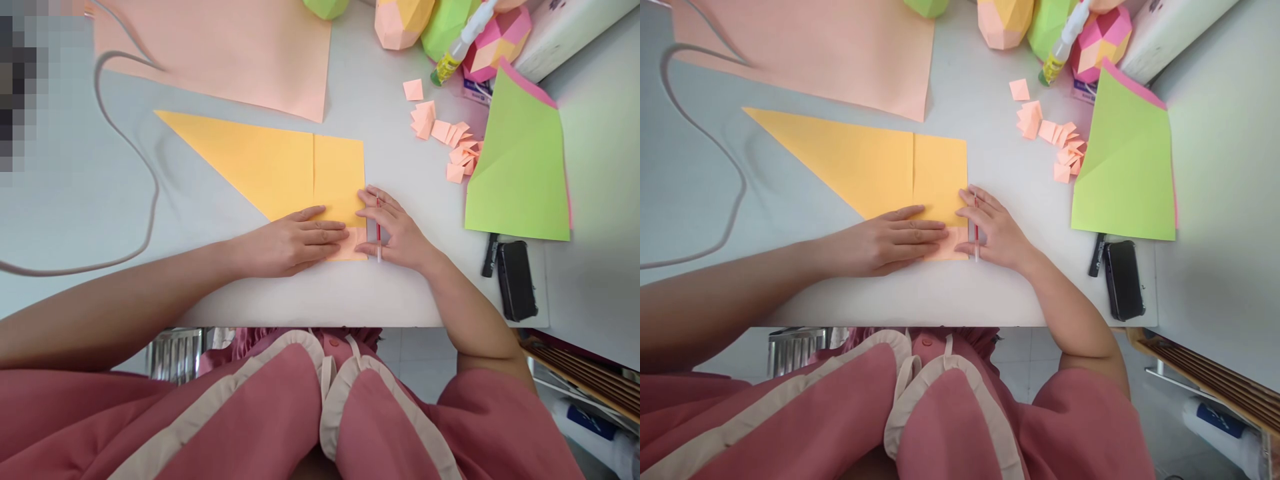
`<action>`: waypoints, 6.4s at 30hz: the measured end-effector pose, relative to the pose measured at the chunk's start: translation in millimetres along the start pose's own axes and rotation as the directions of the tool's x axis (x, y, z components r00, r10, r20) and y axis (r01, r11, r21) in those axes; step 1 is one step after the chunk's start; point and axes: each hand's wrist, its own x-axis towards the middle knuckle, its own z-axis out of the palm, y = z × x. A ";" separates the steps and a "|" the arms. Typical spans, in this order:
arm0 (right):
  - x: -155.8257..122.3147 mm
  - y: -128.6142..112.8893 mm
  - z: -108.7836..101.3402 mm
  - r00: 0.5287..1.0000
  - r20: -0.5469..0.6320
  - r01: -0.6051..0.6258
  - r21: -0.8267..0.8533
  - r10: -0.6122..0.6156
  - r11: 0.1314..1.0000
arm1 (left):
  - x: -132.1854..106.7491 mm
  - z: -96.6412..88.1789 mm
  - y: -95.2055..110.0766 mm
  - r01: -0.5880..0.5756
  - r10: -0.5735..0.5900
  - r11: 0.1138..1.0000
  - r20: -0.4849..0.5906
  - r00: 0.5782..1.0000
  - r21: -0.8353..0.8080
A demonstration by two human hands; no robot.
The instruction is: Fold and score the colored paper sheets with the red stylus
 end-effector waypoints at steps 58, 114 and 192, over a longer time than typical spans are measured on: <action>0.5 0.6 0.4 1.000 0.014 -0.025 0.006 0.024 1.000 | 0.8 -0.5 0.5 -0.013 0.013 1.000 -0.031 0.999 -0.007; 3.6 -81.2 24.8 0.983 -0.066 -0.133 0.373 0.169 0.918 | 2.9 -12.1 -4.3 0.000 0.000 1.000 -0.012 1.000 0.028; 7.8 -83.4 26.6 0.980 -0.040 -0.174 0.304 0.195 0.937 | 3.2 -11.9 -5.3 0.027 -0.029 0.997 -0.036 0.999 -0.066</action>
